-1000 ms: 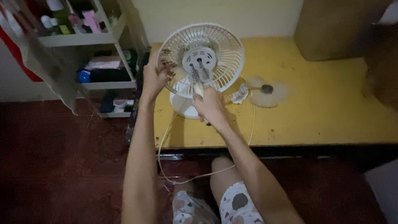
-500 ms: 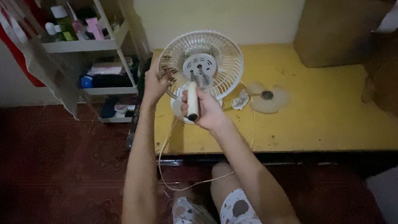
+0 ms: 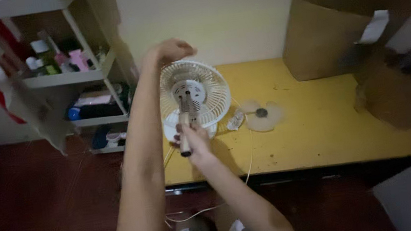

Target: The person assembles a small white table fan on a yellow table. They use a screwdriver to tighten the front grille, then install the fan blade and secure the rear grille by hand.

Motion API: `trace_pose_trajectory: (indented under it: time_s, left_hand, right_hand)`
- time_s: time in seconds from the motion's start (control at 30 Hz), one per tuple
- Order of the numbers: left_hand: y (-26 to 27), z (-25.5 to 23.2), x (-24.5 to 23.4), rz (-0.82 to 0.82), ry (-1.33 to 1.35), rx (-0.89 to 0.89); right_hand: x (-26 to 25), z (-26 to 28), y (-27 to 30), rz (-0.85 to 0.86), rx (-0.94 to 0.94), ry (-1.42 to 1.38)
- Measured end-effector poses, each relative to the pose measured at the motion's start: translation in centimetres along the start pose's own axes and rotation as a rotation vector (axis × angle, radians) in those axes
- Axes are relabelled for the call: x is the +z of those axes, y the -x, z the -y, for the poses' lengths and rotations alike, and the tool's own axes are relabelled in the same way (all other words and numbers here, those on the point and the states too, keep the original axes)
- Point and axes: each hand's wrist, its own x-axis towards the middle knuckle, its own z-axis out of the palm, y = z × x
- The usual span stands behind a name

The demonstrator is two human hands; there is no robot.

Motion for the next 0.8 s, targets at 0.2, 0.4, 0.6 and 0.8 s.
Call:
trace_pose_trajectory:
  time_s: [0.2,0.4,0.6,0.8]
  left_hand:
    - [-2.1,0.7,0.9,0.506,0.334,-0.371]
    - [0.8,0.3,-0.3,0.345,0.224,-0.422]
    - [5.2,4.3,-0.2,0.377,0.377,-0.184]
    - [5.4,10.6,9.5,0.12,1.249,0.131]
  right_hand:
    - [1.9,1.3,5.2,-0.122,0.119,0.1]
    - [2.5,0.3,5.7,-0.029,-0.064,0.151]
    - [1.5,2.1,5.4,-0.06,-0.046,0.152]
    - [1.6,2.4,5.5,-0.068,-0.116,0.239]
